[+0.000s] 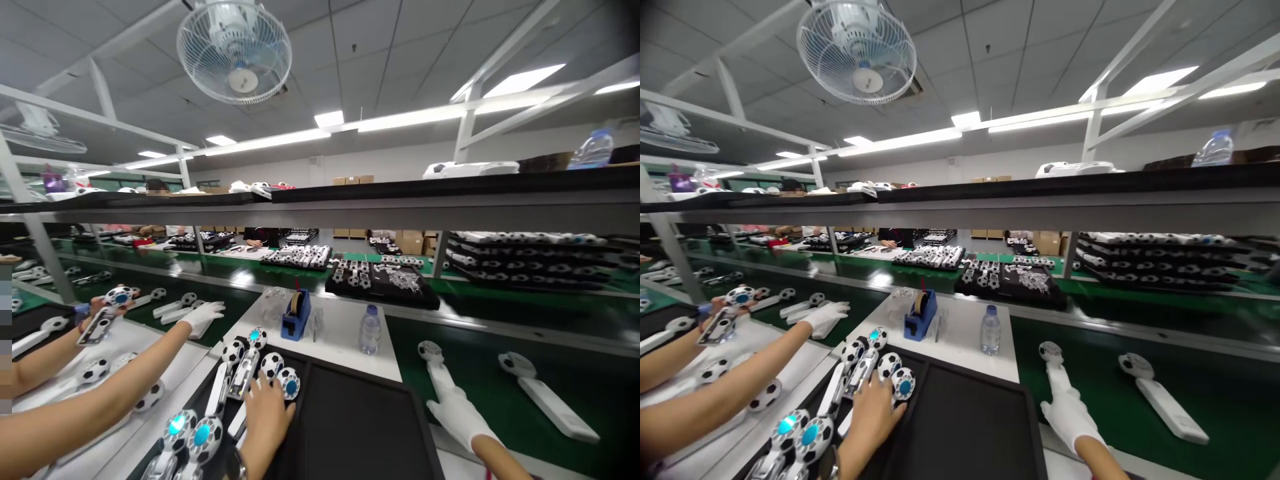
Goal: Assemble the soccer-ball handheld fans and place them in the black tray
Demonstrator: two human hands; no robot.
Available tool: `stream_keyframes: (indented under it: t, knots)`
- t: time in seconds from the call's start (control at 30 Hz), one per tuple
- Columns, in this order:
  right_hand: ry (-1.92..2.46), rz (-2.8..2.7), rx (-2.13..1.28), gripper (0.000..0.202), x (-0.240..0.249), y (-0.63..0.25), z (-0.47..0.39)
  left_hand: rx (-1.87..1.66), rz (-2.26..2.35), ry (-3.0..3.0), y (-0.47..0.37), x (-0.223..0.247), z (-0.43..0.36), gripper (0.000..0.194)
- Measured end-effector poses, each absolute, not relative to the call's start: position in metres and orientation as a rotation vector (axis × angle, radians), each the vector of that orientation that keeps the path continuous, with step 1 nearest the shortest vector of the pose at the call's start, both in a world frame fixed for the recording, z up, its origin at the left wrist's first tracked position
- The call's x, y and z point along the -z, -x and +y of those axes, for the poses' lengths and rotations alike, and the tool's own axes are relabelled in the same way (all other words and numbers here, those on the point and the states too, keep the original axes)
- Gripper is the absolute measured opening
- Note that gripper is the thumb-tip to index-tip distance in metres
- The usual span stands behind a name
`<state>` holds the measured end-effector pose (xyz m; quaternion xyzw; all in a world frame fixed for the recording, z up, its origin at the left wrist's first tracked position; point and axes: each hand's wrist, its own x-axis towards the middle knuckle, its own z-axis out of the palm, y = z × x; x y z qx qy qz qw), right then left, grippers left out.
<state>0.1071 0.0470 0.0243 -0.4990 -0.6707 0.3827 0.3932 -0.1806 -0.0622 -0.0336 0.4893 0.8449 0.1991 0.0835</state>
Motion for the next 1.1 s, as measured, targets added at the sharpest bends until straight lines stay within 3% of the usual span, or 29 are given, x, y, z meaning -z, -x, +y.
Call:
stream_keyframes:
  t: [0.17, 0.37, 0.5, 0.6, 0.8, 1.1]
  knots:
    - [1.311, -1.716, -1.069, 0.024, -0.008, -0.124, 0.048, -0.521, 2.496, -1.359, 0.22, 0.05, -0.075, 0.053]
    - [1.319, -1.767, -1.238, 0.029, 0.011, -0.123, 0.04, -0.789, 2.254, -1.403, 0.213, 0.048, -0.058, 0.04]
    - [1.091, -1.639, -1.689, 0.05, 0.019, -0.106, 0.016, -0.975, 1.938, -1.431, 0.162, 0.031, -0.04, 0.035]
    - [0.794, -1.288, -2.069, 0.061, 0.017, -0.094, -0.004, -1.19, 1.413, -1.312, 0.103, 0.004, -0.036, 0.038]
    - [0.713, -0.747, -2.048, 0.028, -0.001, -0.112, -0.003, -1.394, 0.961, -0.882, 0.03, -0.033, -0.026, 0.039]
    - [0.775, -0.654, -2.009, 0.024, -0.008, -0.138, 0.014, -1.21, 1.13, -0.701, 0.021, -0.003, -0.01, 0.03]
